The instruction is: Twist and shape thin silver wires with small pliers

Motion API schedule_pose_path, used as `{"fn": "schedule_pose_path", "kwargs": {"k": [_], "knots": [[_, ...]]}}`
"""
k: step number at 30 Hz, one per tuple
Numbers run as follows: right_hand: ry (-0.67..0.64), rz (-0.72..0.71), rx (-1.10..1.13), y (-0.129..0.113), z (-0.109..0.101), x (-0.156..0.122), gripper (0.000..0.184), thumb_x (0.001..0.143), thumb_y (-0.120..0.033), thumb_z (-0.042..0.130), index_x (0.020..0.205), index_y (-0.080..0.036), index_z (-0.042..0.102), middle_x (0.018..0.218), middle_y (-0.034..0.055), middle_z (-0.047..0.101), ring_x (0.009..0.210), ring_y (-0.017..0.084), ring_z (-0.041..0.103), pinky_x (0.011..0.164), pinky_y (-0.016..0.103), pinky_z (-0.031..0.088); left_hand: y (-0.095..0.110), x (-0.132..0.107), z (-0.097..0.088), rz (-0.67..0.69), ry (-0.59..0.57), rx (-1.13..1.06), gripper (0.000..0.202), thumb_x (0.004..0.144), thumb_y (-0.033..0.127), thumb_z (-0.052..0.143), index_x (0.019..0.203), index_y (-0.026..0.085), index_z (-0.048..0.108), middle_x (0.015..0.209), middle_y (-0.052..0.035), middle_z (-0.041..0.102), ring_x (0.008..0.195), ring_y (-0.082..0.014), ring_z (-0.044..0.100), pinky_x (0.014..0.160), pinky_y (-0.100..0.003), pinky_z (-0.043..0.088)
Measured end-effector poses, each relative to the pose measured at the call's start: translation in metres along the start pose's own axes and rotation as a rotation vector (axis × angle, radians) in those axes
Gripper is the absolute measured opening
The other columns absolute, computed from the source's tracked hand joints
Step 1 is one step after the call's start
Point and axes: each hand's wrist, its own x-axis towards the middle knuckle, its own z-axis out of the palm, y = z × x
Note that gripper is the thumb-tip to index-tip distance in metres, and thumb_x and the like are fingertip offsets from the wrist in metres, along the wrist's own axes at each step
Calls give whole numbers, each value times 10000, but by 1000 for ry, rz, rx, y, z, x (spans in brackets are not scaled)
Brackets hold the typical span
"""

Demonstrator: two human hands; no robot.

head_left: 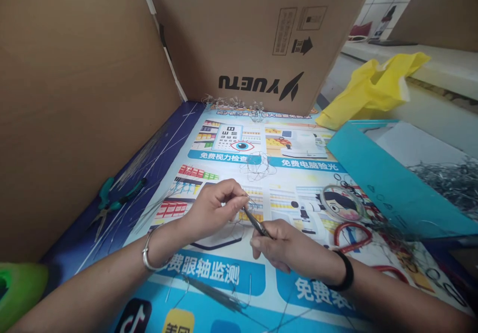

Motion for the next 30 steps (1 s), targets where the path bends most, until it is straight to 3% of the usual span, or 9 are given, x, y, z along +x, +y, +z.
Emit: {"fn": "schedule_pose_path", "kwargs": {"k": [9,18,21,25,30], "knots": [[-6,-103,-181,2,-7,1,369,836,-480,523,713,-143,609,527,-57,395,474,60,343,461,197,276,2,1,-2,-154,-125,-225,174,811,290,559,709,153,522,459,71,467,397,-49,417,442,-176,340],[-1,-92,-292,-3,-6,-1,303,857,-401,501,718,-155,609,586,-25,482,537,82,417,515,207,324,4,1,-3,-209,-166,-254,166,797,278,577,694,157,528,464,69,485,383,-41,423,413,-161,329],[9,-107,-277,-2,-6,-2,309,860,-411,502,718,-155,601,562,-32,472,514,78,423,500,200,331,3,2,-2,-213,-160,-283,162,800,266,579,696,153,528,467,70,492,382,-40,444,424,-162,348],[-8,-8,-155,1,-3,-2,376,863,-507,467,749,-163,567,461,-66,404,388,70,397,413,189,319,2,2,0,-216,-111,-320,161,801,262,593,706,143,544,557,44,562,427,-49,526,452,-169,406],[-33,3,-93,5,-1,-3,407,869,-545,449,746,-168,539,451,-64,432,381,70,410,422,187,344,2,1,2,-210,-66,-336,156,802,259,605,720,131,571,663,-3,639,486,-58,569,482,-173,465]]}}
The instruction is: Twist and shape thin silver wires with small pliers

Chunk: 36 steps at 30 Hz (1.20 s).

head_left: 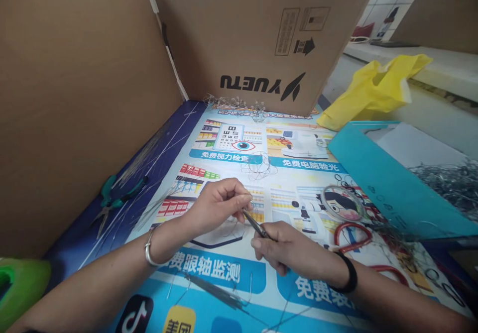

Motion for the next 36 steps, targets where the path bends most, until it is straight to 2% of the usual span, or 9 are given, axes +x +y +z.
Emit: {"fn": "schedule_pose_path", "kwargs": {"k": [6,8,10,12,15,19,25,33,36], "knots": [[2,-152,-155,-8,-1,-5,356,836,-480,538,676,-162,522,590,-27,480,544,79,426,498,198,329,0,1,-2,42,46,76,139,805,246,599,725,131,600,678,-6,652,488,-56,565,488,-172,461],[105,-156,-180,-15,-4,-8,314,837,-440,528,679,-169,519,590,-28,467,535,80,398,492,206,321,1,2,-2,60,71,154,121,802,229,591,728,136,609,659,0,651,485,-61,568,480,-172,452],[306,-151,-194,-24,-10,-10,271,823,-414,525,681,-183,512,579,-29,469,518,86,397,483,214,334,1,2,-2,113,115,289,106,801,208,583,728,144,626,623,8,649,500,-73,576,488,-178,449],[511,-188,-287,-36,-16,-12,188,796,-362,552,716,-193,538,627,-12,538,562,108,460,518,227,370,2,2,-2,222,155,469,103,805,198,581,740,156,650,616,5,662,539,-87,590,518,-190,451],[635,-302,-464,-52,-21,-9,129,777,-323,589,813,-199,577,688,-3,583,615,125,509,563,239,385,2,1,-2,432,180,722,109,821,202,572,788,174,672,694,-15,708,601,-107,619,562,-210,458],[618,-346,-570,-64,-19,4,130,780,-317,612,770,-207,545,657,-25,560,593,114,489,537,228,349,1,0,-4,584,224,908,122,832,171,545,812,178,665,723,-22,715,612,-119,635,564,-217,452],[619,-356,-619,-68,-21,18,144,820,-325,562,755,-202,526,669,-16,582,598,117,503,535,238,331,4,0,-11,595,263,960,68,833,170,561,819,179,627,702,-2,697,593,-110,622,558,-207,440],[476,-370,-443,-49,-35,31,140,813,-320,566,758,-191,565,698,-17,585,643,115,514,594,235,390,-5,7,-17,476,122,871,29,843,198,552,838,177,571,702,9,664,594,-102,595,531,-196,410],[512,-385,-368,-38,-36,37,160,820,-336,562,770,-184,563,703,-11,591,642,117,522,601,239,400,0,11,-25,427,18,823,32,843,167,546,845,173,578,732,12,650,633,-99,591,564,-194,417]]}}
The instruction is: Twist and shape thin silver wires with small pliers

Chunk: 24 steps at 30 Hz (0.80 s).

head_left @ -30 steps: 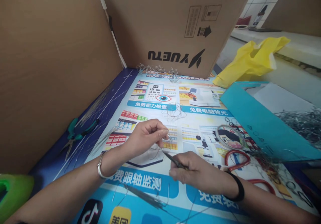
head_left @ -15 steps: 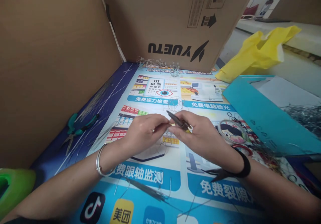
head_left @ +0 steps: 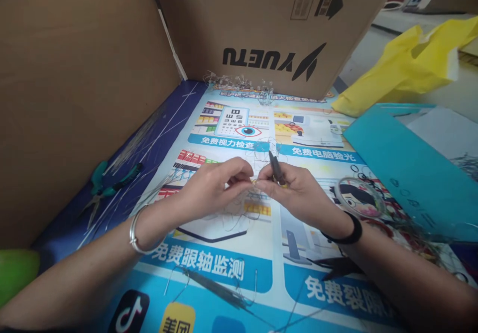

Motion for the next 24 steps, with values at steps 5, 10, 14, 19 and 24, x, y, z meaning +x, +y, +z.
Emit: {"fn": "schedule_pose_path", "kwargs": {"k": [5,10,14,19,24], "knots": [[159,-93,-176,15,12,-2,124,843,-298,542,775,-195,534,725,8,573,670,131,522,630,260,405,-11,4,-13,128,-222,243,195,854,92,477,815,181,646,785,-24,635,772,-156,579,684,-261,410],[192,-228,-257,28,18,-2,119,866,-268,516,771,-197,512,718,12,530,679,136,504,634,265,402,-17,0,-6,185,-361,466,238,811,19,494,678,158,634,757,-44,579,747,-173,507,674,-300,356],[162,-250,-268,35,20,0,127,869,-265,528,766,-190,519,699,11,518,661,133,495,609,260,402,-18,-3,3,219,-386,511,205,818,56,545,646,150,603,745,-43,552,754,-177,484,694,-318,337],[192,-357,-314,40,22,2,131,848,-245,562,740,-189,514,670,6,517,635,133,490,569,254,396,-19,-5,8,247,-380,529,153,819,116,595,677,170,611,768,-34,569,804,-192,484,707,-332,312],[220,-431,-352,42,24,3,101,836,-196,570,748,-185,523,677,19,549,659,144,513,589,260,419,-19,-6,10,262,-371,570,125,816,130,609,700,172,624,830,-45,612,864,-205,490,736,-335,314]]}}
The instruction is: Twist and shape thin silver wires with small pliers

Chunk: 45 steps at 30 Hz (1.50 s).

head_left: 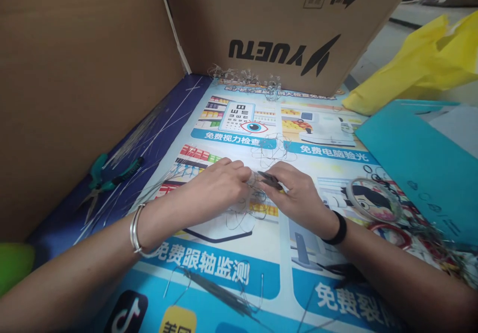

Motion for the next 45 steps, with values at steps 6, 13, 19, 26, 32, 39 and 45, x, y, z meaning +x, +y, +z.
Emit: {"fn": "schedule_pose_path", "kwargs": {"k": [6,13,19,26,32,39,45], "knots": [[-1,-4,-15,2,1,-1,106,838,-209,572,745,-190,526,683,19,562,663,146,527,589,265,432,0,1,-2,37,-33,72,94,811,147,624,720,170,633,871,-49,614,873,-219,493,736,-358,316],[15,-27,18,4,2,-1,102,839,-210,578,749,-191,534,694,18,572,668,145,532,590,263,435,-5,0,-5,-57,-37,55,122,810,106,584,707,166,608,797,-38,585,768,-192,496,686,-337,339],[14,-21,18,5,2,-3,71,827,-188,593,770,-180,551,708,22,576,681,147,536,598,265,434,-12,0,-12,-108,-38,-1,199,835,71,486,821,187,647,818,-40,633,794,-192,549,703,-322,377],[48,12,61,6,1,-4,42,833,-195,589,806,-179,563,728,32,569,705,156,545,624,284,445,-24,-1,-15,-382,9,-358,217,857,196,457,823,187,670,765,-22,672,720,-153,588,698,-272,424],[38,41,87,5,0,-3,46,852,-199,568,813,-175,567,729,34,564,702,149,535,629,285,442,-32,0,0,-527,46,-744,197,846,314,506,844,172,643,757,-12,656,676,-131,576,627,-247,432],[41,57,79,5,-2,-3,73,854,-235,565,797,-189,562,707,17,540,674,145,515,603,282,429,-25,6,17,-545,156,-829,214,816,349,578,925,195,679,865,-26,675,756,-132,590,660,-250,444],[40,20,92,4,-1,-2,49,847,-210,573,801,-193,563,704,18,554,681,146,521,600,276,433,-18,12,18,-560,203,-894,149,795,275,601,850,180,702,820,-21,673,724,-115,589,661,-241,451]]}}
